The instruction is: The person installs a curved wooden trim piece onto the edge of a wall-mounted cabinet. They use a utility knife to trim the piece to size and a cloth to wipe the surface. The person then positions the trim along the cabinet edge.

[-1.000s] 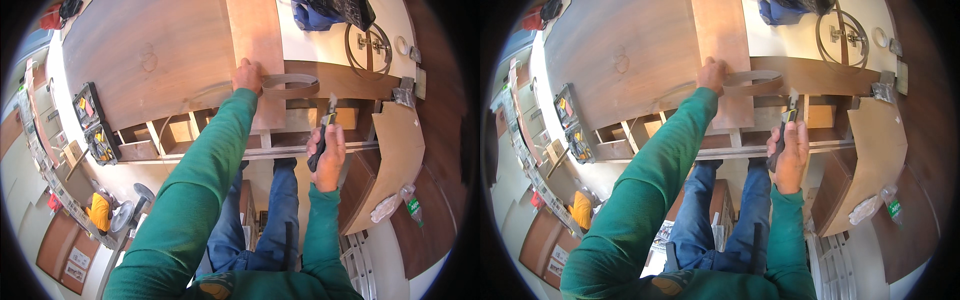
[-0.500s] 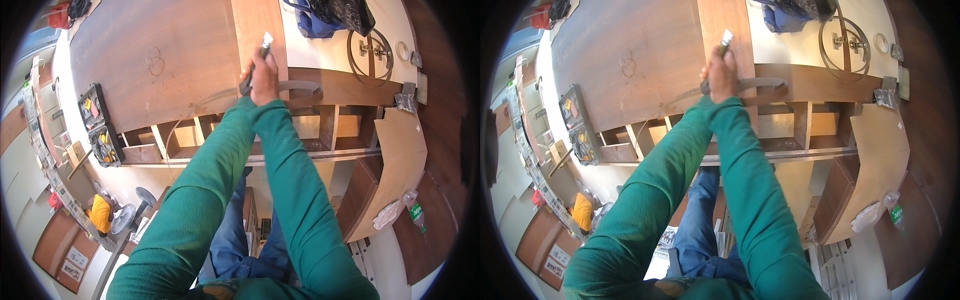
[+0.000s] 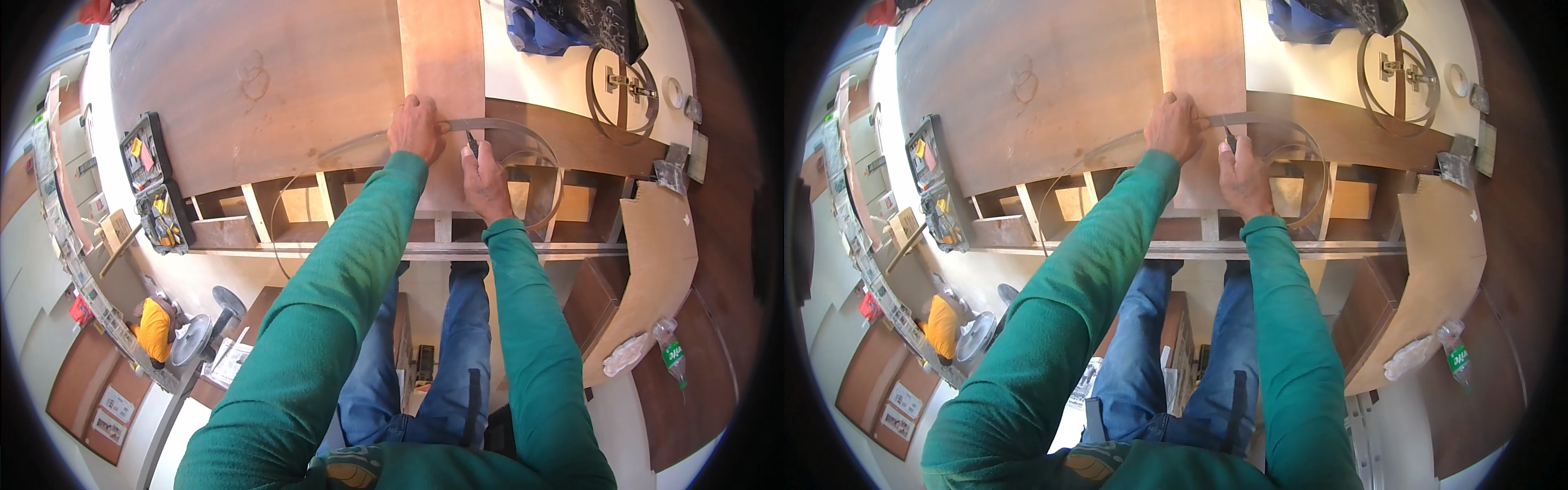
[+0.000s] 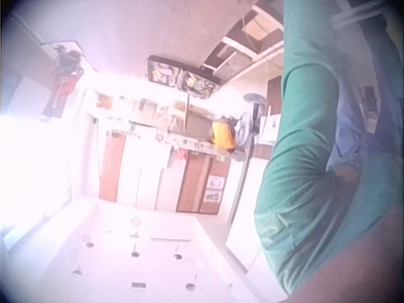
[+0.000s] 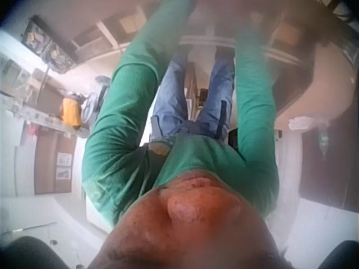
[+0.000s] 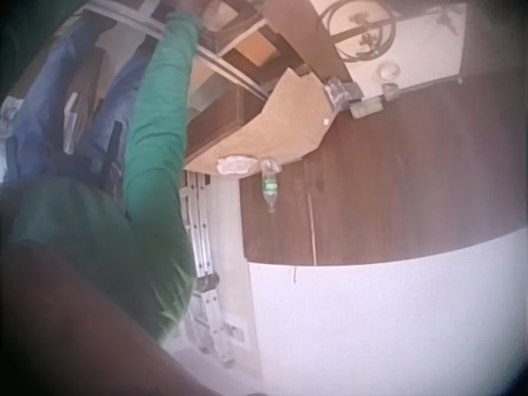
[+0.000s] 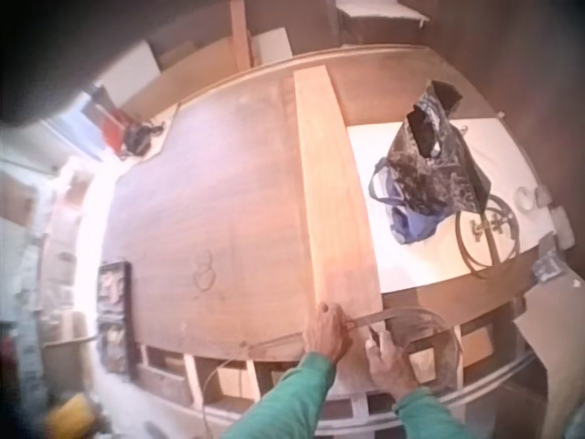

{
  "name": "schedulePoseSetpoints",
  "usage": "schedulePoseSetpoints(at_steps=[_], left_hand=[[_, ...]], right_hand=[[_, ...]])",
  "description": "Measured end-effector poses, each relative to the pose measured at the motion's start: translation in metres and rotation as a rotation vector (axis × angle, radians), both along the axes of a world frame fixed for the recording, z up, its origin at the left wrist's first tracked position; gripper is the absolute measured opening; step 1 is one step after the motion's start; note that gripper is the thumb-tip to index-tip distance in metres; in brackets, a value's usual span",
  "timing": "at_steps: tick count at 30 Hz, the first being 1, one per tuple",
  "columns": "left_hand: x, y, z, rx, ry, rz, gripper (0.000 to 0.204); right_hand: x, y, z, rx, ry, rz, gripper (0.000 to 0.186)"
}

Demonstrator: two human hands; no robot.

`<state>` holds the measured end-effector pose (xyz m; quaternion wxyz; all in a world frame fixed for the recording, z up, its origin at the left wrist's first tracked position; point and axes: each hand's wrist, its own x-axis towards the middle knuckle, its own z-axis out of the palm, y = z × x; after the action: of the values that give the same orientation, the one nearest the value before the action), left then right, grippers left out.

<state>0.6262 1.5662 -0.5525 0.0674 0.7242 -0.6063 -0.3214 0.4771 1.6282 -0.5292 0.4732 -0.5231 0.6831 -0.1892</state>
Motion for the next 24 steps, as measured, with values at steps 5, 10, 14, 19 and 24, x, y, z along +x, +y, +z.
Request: schedulePoseSetpoints(at_steps=[5,10,14,19,24], left_hand=[[0.003,0.0,-0.001,0.006,0.017,0.039,0.029],[0.003,-0.005,-0.003,0.076,0.025,0.053,0.03],[0.003,-0.008,-0.002,0.112,0.035,0.053,0.031],[0.004,-0.01,0.0,0.123,0.029,0.04,0.032],[0.006,-0.012,-0.001,0.141,0.038,0.04,0.033]], right_hand=[[0.026,0.001,-0.008,0.022,0.176,0.023,0.032],[0.032,0.003,-0.009,0.036,0.242,0.061,0.032],[0.032,0.002,-0.014,0.022,0.287,0.109,0.033],[0.036,-0.002,-0.011,0.088,0.325,0.119,0.036],[0.036,-0.005,-0.01,0.127,0.305,0.116,0.039]])
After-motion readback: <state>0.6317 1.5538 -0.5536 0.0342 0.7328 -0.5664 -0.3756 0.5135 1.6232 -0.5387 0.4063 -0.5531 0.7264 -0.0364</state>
